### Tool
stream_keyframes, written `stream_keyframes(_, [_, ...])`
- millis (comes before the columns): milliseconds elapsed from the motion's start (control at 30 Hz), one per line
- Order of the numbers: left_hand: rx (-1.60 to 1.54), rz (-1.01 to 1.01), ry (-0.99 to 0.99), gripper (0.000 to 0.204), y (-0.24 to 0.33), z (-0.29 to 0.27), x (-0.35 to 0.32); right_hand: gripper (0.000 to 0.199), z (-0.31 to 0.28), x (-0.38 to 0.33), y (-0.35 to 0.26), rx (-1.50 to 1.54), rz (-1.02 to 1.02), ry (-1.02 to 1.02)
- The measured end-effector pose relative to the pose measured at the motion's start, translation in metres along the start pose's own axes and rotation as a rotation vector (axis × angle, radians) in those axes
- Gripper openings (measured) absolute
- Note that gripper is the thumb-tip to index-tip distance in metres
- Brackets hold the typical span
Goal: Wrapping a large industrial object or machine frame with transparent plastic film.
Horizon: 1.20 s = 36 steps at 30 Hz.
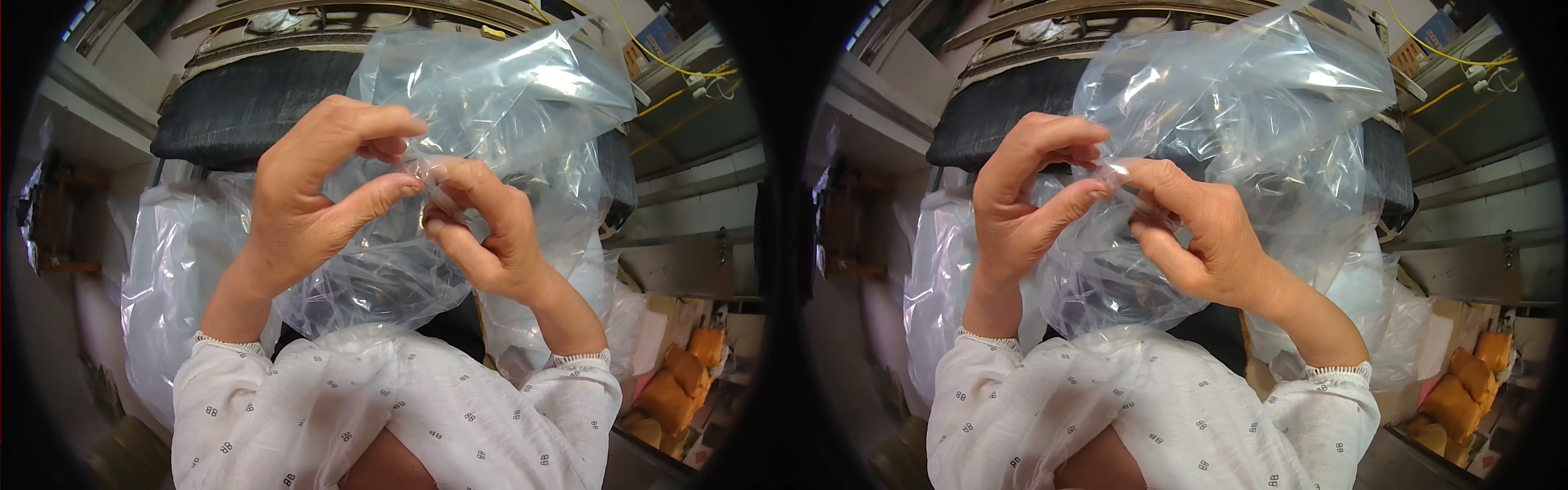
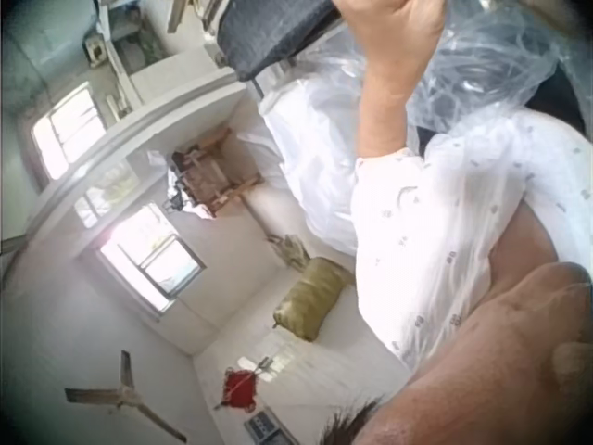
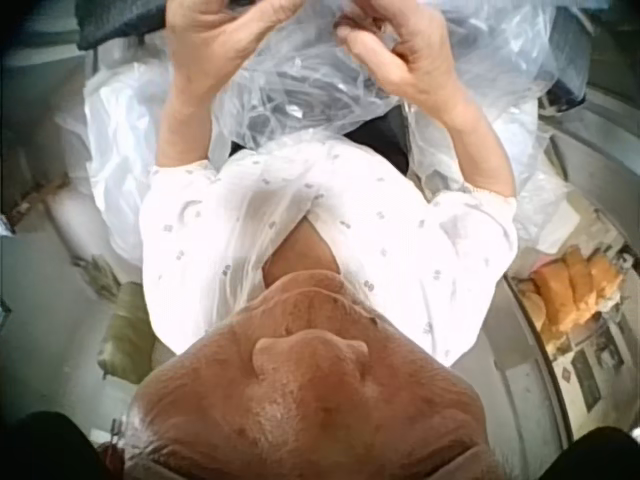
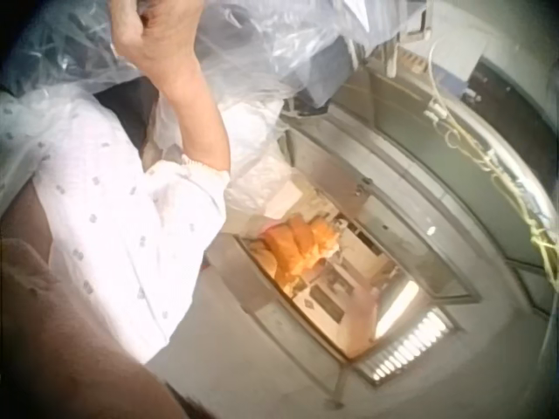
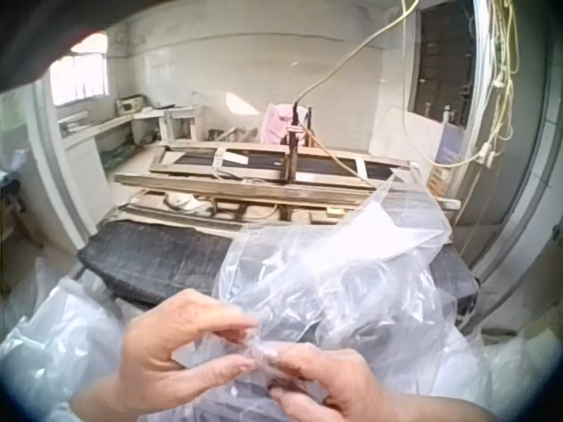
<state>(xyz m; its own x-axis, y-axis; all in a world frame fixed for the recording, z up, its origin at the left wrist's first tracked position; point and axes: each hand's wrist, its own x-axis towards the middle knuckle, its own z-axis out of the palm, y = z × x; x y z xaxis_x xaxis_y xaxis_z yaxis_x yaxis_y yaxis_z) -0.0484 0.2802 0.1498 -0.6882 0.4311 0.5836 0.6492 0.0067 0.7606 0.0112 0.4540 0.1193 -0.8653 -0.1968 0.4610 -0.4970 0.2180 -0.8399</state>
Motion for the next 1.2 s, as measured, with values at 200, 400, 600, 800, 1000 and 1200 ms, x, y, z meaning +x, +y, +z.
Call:
stream_keyframes(200, [-0.025,0.064,-0.098,0.026,-0.008,-0.023,-0.007,0.051,0.006,0.012,-0.004,-0.238,-0.174,-0.022])
stream_keyframes(400, [-0.152,0.018,0.045,0.022,-0.014,-0.046,-0.018,0.046,-0.025,0.042,-0.046,-0.73,-0.389,-0.113])
stream_keyframes(600, [-0.16,0.456,0.158,0.019,-0.012,-0.067,-0.011,0.045,-0.054,0.061,-0.07,-1.402,-0.511,0.259])
stream_keyframes(800, [-0.845,0.252,-0.023,0.012,0.019,-0.199,-0.027,0.026,-0.067,0.043,-0.057,-1.297,-0.278,-0.118])
stream_keyframes(1000, [0.243,0.069,0.88,0.021,-0.077,-0.368,-0.044,0.018,-0.074,-0.013,-0.062,-0.271,0.481,-1.089])
stream_keyframes(1200, [0.881,0.125,0.749,0.025,-0.253,-0.417,-0.047,0.033,-0.088,-0.203,-0.006,0.135,1.277,-1.095])
